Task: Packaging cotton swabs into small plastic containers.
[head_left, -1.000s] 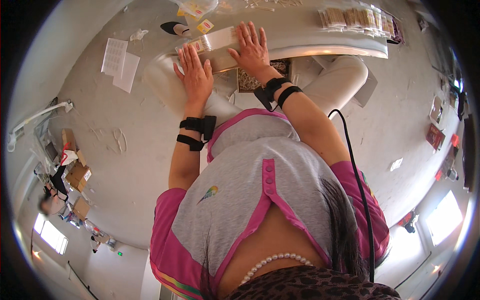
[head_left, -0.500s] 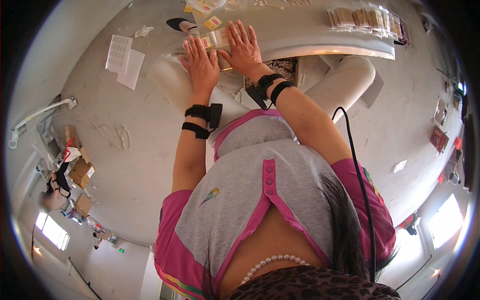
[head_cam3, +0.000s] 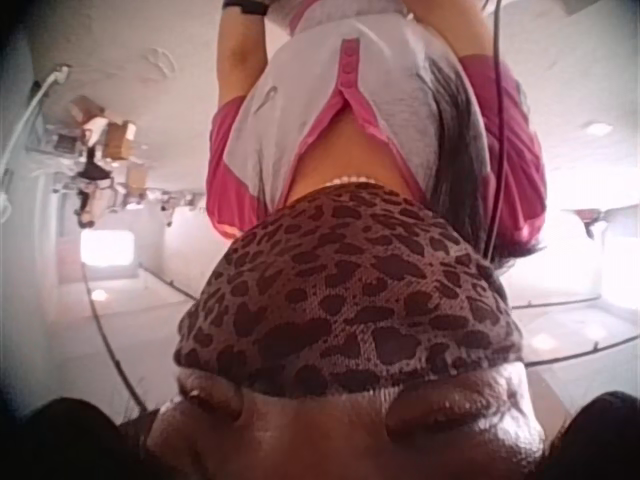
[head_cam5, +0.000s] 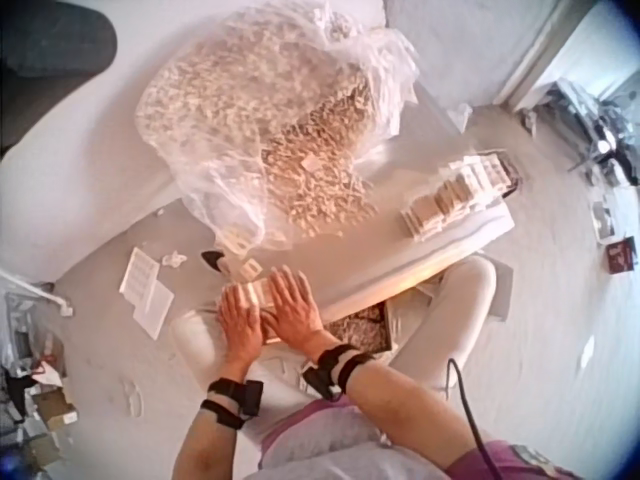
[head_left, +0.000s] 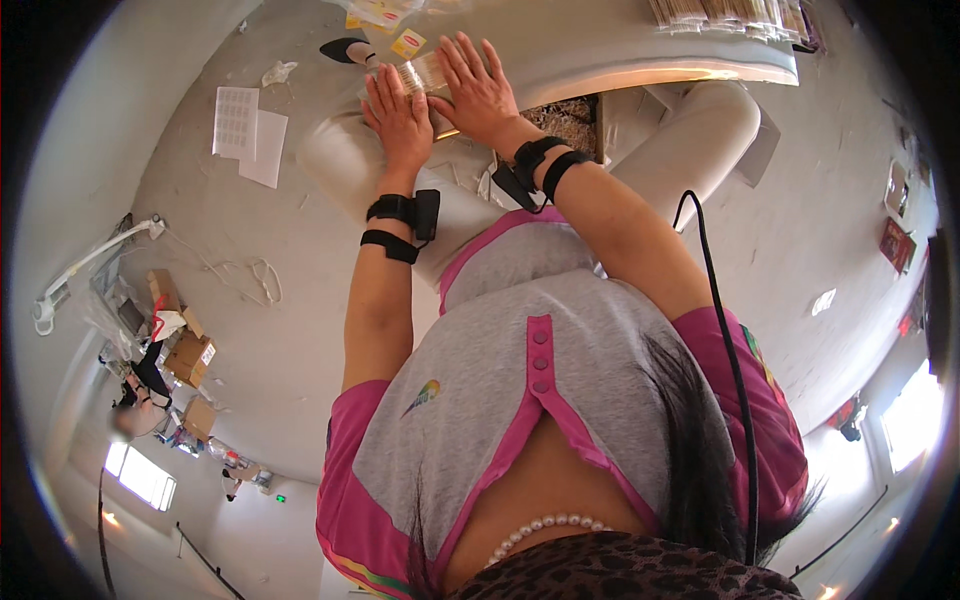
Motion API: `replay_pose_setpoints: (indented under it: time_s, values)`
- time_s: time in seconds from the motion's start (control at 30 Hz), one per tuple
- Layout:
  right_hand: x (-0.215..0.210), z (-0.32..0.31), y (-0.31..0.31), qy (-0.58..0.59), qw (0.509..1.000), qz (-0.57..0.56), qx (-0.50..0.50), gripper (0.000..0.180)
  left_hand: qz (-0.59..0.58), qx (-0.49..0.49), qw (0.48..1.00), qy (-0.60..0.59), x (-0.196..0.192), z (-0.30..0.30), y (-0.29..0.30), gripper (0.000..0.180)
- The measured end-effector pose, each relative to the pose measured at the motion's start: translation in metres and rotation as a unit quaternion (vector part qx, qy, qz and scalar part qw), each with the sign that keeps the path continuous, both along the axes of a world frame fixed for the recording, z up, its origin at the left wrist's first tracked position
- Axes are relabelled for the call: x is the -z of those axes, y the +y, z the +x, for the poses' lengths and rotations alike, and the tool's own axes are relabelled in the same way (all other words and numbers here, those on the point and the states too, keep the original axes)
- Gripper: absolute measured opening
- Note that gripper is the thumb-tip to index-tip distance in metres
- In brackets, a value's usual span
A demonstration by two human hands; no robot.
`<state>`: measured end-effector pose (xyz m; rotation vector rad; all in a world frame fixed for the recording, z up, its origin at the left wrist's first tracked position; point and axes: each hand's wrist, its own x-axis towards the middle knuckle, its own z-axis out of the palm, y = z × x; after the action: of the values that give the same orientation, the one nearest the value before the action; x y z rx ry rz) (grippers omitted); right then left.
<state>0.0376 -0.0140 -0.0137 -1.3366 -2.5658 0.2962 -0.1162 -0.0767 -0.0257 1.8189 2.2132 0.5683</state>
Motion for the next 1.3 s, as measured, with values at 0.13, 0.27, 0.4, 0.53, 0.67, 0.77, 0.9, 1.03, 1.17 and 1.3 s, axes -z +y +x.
replay_pose_setpoints:
  time_s: [0.13, 0.27, 0.4, 0.53, 0.67, 0.77, 0.9, 1.03, 1.17, 1.3]
  values:
    - [-0.003, 0.000, 0.000, -0.003, 1.000, 0.002, 0.001, 0.081, 0.020, 0.018, 0.999, -0.042, 0.005, -0.006, -0.001, 0.064]
    - [-0.006, 0.000, 0.000, -0.024, 1.000, -0.001, 0.001, 0.084, 0.048, 0.038, 0.996, -0.063, 0.008, -0.008, 0.000, 0.062]
    - [-0.006, -0.001, 0.000, -0.030, 1.000, -0.007, 0.001, 0.084, 0.050, 0.043, 0.994, -0.088, 0.008, -0.010, 0.002, 0.062]
    - [-0.008, -0.006, -0.001, -0.042, 0.999, -0.008, -0.005, 0.084, 0.068, 0.053, 0.992, -0.098, 0.010, -0.011, 0.004, 0.062]
    - [-0.010, -0.009, -0.004, -0.045, 0.999, -0.008, -0.010, 0.083, 0.070, 0.063, 0.991, -0.099, 0.009, -0.013, 0.004, 0.061]
    - [-0.009, -0.011, -0.005, -0.033, 0.999, -0.012, -0.009, 0.083, 0.071, 0.057, 0.991, -0.102, 0.008, -0.013, 0.003, 0.061]
    - [-0.006, -0.016, -0.006, -0.043, 0.999, -0.019, -0.010, 0.082, 0.067, 0.060, 0.991, -0.104, 0.006, -0.012, 0.004, 0.060]
    - [-0.004, -0.021, -0.007, -0.016, 1.000, -0.010, -0.011, 0.074, 0.066, 0.056, 0.991, -0.103, 0.004, -0.009, 0.004, 0.060]
    - [-0.003, -0.024, -0.008, -0.006, 1.000, 0.008, -0.009, 0.068, 0.060, 0.045, 0.992, -0.099, 0.006, -0.008, 0.003, 0.061]
    - [-0.002, -0.026, -0.009, 0.000, 1.000, 0.007, -0.016, 0.064, 0.073, 0.054, 0.992, -0.089, 0.009, -0.011, 0.004, 0.062]
